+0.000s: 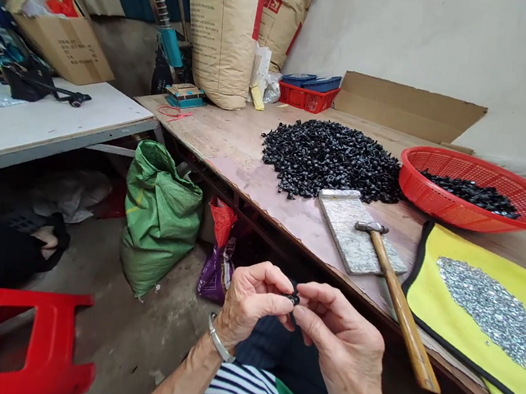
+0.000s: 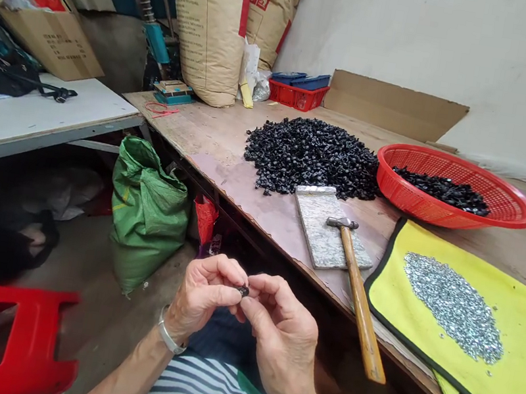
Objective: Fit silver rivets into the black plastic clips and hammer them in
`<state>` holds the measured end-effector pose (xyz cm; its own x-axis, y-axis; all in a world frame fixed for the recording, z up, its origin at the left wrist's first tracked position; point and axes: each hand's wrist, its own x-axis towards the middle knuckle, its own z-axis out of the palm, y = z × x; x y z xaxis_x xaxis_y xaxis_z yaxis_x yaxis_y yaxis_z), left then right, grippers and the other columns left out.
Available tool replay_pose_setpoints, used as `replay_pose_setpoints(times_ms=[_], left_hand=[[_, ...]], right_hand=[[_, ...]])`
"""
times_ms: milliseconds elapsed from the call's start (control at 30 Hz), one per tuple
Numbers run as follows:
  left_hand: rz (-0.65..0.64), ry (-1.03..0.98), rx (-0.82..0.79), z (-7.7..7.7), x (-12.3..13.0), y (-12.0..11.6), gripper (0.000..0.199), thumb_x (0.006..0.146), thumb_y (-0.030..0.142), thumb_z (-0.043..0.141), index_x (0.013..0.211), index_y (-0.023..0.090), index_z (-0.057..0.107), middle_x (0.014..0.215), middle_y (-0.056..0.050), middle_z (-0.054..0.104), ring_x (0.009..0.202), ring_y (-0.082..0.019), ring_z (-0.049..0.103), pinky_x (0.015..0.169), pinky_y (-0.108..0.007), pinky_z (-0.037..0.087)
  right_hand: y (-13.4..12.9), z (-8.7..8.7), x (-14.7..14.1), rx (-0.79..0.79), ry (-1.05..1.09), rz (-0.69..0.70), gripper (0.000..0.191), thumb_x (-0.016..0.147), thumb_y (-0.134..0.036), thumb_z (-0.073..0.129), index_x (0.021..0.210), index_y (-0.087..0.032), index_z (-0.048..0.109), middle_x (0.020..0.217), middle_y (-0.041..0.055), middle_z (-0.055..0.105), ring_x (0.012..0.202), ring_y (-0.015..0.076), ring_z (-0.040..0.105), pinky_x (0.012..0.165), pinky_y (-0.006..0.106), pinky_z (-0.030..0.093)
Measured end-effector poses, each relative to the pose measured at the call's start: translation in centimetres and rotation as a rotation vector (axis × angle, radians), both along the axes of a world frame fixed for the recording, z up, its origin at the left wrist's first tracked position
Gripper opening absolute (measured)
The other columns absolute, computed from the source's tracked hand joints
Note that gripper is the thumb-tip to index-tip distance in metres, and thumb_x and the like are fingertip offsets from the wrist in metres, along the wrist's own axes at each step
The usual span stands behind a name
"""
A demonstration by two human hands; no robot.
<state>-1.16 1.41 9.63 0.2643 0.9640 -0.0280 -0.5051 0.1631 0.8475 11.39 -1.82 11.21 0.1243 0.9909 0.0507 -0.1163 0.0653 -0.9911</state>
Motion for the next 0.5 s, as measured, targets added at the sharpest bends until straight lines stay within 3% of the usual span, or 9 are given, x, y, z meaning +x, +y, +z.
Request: replay_pose_setpoints(times_ms=[167,300,500], left_hand=[[0.029,0.076,0.034,0.1,-0.2,-0.3,0.008,0.062,0.013,0.069,0.068,0.015,0.064,0.066,-0.001,0.062,0.049,-0.013,0.057,0.046,-0.025,0.047],[0.124,0.144,0.007,0.5,-0.1,-0.5,0.006,0.061,0.011,0.068,0.059,0.014,0.064,0.061,0.000,0.059,0.059,-0.011,0.054,0.057,-0.022,0.045],[-0.003,0.010,-0.190,-0.7,0.6,0.4,0.019,0.058,0.018,0.070,0.045,0.015,0.056,0.053,0.002,0.054,0.049,-0.009,0.048,0.046,-0.020,0.040]], right_hand=[[-0.1,0.3,0.0,-0.041,0.022,0.029,0.019,0.068,-0.024,0.070,0.085,-0.020,0.065,0.067,-0.0004,0.061,0.055,0.0111,0.057,0.041,0.019,0.040],[-0.3,0.5,-0.4,-0.005,-0.119,0.056,0.013,0.069,-0.020,0.068,0.082,-0.020,0.064,0.068,-0.0019,0.057,0.060,0.0105,0.053,0.055,0.022,0.045],[0.9,-0.8,-0.3,0.031,-0.300,-0.033,0.008,0.066,-0.018,0.065,0.066,-0.020,0.058,0.058,-0.0033,0.057,0.053,0.0104,0.052,0.048,0.020,0.040]])
